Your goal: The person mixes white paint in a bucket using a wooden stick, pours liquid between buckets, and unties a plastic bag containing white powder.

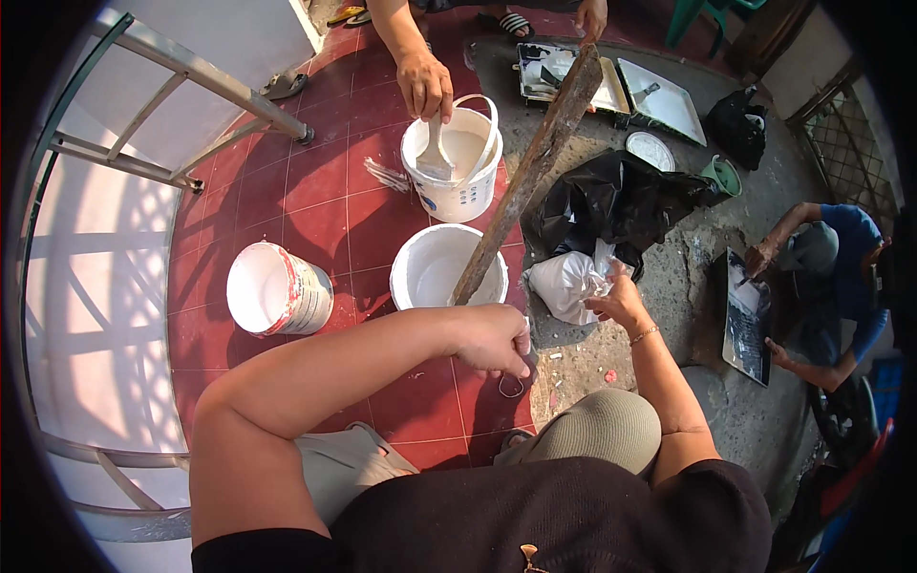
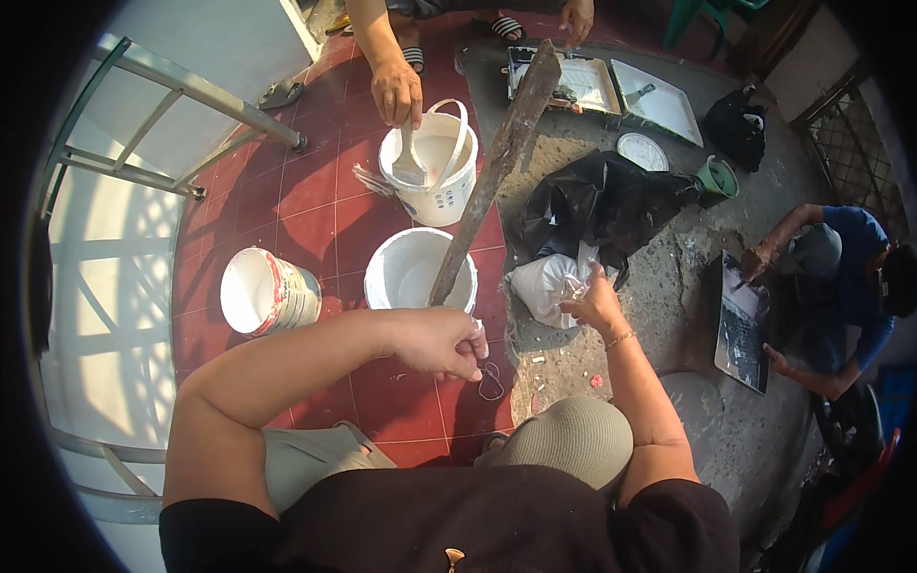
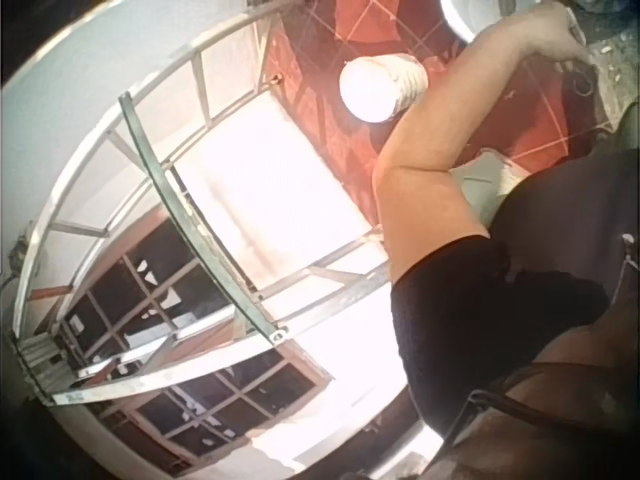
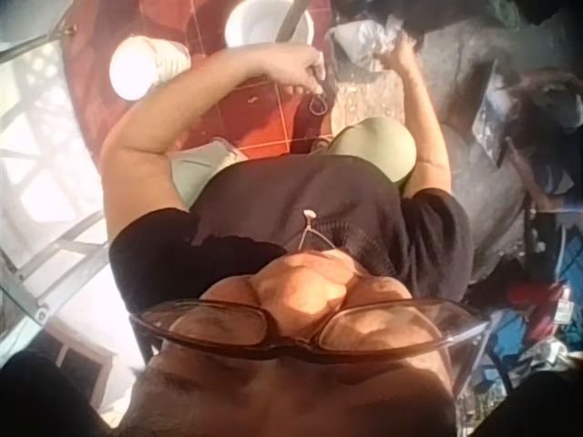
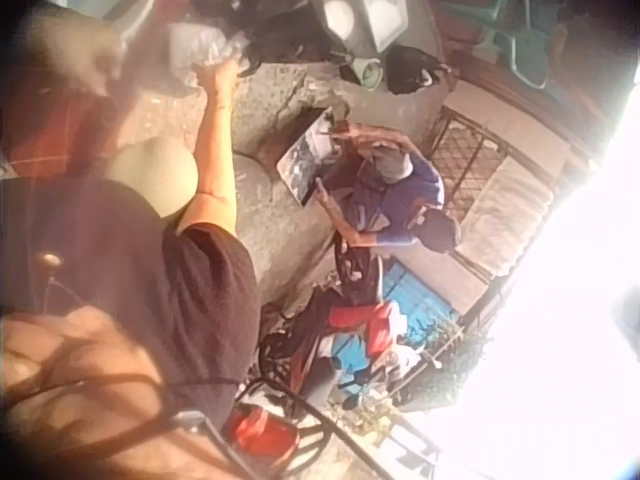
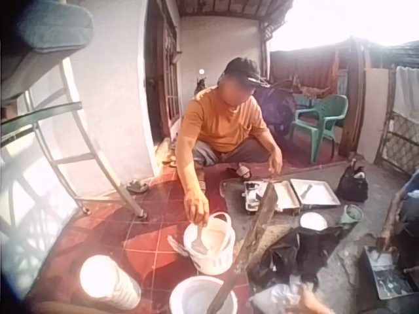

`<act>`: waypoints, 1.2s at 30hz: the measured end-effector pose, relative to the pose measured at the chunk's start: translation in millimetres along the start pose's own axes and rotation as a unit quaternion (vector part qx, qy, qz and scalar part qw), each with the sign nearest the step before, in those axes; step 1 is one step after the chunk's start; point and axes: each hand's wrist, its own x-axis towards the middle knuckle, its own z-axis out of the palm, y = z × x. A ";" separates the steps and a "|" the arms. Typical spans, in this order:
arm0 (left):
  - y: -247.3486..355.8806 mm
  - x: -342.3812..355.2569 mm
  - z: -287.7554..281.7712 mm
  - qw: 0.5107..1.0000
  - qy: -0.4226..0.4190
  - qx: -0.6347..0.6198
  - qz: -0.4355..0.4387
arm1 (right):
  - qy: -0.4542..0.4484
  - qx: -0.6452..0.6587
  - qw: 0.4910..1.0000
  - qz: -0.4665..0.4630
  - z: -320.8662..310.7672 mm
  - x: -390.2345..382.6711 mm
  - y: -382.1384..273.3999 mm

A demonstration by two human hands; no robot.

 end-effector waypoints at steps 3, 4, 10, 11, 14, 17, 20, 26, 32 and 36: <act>8.3 -48.7 -34.4 0.995 0.024 0.085 -0.041 | 0.020 0.001 1.000 -0.004 -9.6 -5.1 2.1; 1.8 -61.4 -42.9 0.995 0.051 0.072 -0.040 | 0.026 -0.001 1.000 -0.003 -11.0 -5.5 3.9; -35.3 -121.5 -71.7 0.969 0.241 -0.003 -0.048 | 0.053 -0.034 0.998 0.010 -13.2 -7.0 17.3; -44.6 -126.5 -73.2 0.964 0.259 -0.036 -0.041 | 0.049 -0.019 0.999 0.014 -7.6 -4.1 20.4; -63.1 -128.1 -73.7 0.955 0.288 -0.048 -0.050 | 0.052 -0.027 0.998 0.008 5.2 -4.3 29.2; -79.2 -119.0 -71.7 0.952 0.290 -0.093 -0.018 | 0.083 -0.008 0.996 0.008 19.0 -4.3 30.2; -85.5 -107.7 -65.7 0.949 0.282 -0.135 0.029 | 0.101 0.003 0.995 -0.005 21.9 -1.3 31.5; -93.4 -103.9 -66.2 0.945 0.283 -0.155 0.054 | 0.151 -0.101 0.983 -0.023 32.2 16.3 42.4; -115.7 -121.2 -62.1 0.918 0.333 -0.201 0.071 | 0.244 -0.097 0.959 -0.106 31.1 38.7 62.8; -120.4 -137.5 -56.7 0.903 0.356 -0.229 0.070 | 0.239 -0.047 0.964 -0.109 30.1 26.2 27.1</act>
